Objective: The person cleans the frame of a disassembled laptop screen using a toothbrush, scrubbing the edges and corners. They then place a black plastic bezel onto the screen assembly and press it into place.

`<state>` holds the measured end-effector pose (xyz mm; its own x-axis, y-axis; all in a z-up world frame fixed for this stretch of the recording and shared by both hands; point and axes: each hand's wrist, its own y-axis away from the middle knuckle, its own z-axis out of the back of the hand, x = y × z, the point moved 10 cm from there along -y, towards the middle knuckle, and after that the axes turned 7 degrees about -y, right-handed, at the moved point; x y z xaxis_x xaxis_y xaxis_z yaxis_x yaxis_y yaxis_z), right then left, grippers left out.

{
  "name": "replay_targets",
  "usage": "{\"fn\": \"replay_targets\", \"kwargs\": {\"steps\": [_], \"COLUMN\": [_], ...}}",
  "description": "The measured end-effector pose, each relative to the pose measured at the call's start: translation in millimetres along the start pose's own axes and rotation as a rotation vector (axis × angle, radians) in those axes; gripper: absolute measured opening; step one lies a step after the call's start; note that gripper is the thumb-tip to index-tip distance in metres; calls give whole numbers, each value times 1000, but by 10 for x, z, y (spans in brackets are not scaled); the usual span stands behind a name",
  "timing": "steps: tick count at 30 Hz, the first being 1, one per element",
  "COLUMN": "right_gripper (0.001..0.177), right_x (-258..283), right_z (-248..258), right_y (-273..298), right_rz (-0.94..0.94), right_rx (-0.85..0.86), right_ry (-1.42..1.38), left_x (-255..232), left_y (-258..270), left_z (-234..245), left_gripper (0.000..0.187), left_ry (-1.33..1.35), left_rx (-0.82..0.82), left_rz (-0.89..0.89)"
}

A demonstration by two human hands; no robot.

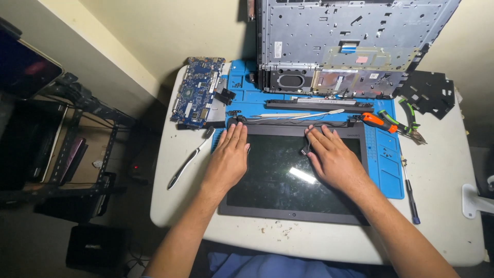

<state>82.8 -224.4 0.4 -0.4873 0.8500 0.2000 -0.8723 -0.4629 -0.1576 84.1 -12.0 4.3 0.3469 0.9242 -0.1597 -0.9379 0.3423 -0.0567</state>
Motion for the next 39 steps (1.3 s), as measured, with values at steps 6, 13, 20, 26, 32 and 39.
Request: {"fn": "replay_targets", "kwargs": {"steps": [6, 13, 20, 26, 32, 39], "right_gripper": [51, 50, 51, 53, 53, 30], "right_x": [-6, -43, -15, -30, -25, -383], "right_z": [15, 0, 30, 5, 13, 234], "right_y": [-39, 25, 18, 8, 34, 284], "right_rz": [2, -14, -29, -35, -30, -110], "right_rx": [-16, -20, -3, 15, 15, -298], "right_ry": [17, -3, -59, -21, -47, -201], "left_x": [206, 219, 385, 336, 240, 433], "left_y": [-13, 3, -30, -97, 67, 412], "left_z": [-61, 104, 105, 129, 54, 5], "left_gripper": [46, 45, 48, 46, 48, 43], "left_ry": [180, -56, -58, -109, -150, 250], "left_rx": [-93, -137, -72, -24, 1, -297], "left_rz": [13, -3, 2, -16, 3, 335]}}
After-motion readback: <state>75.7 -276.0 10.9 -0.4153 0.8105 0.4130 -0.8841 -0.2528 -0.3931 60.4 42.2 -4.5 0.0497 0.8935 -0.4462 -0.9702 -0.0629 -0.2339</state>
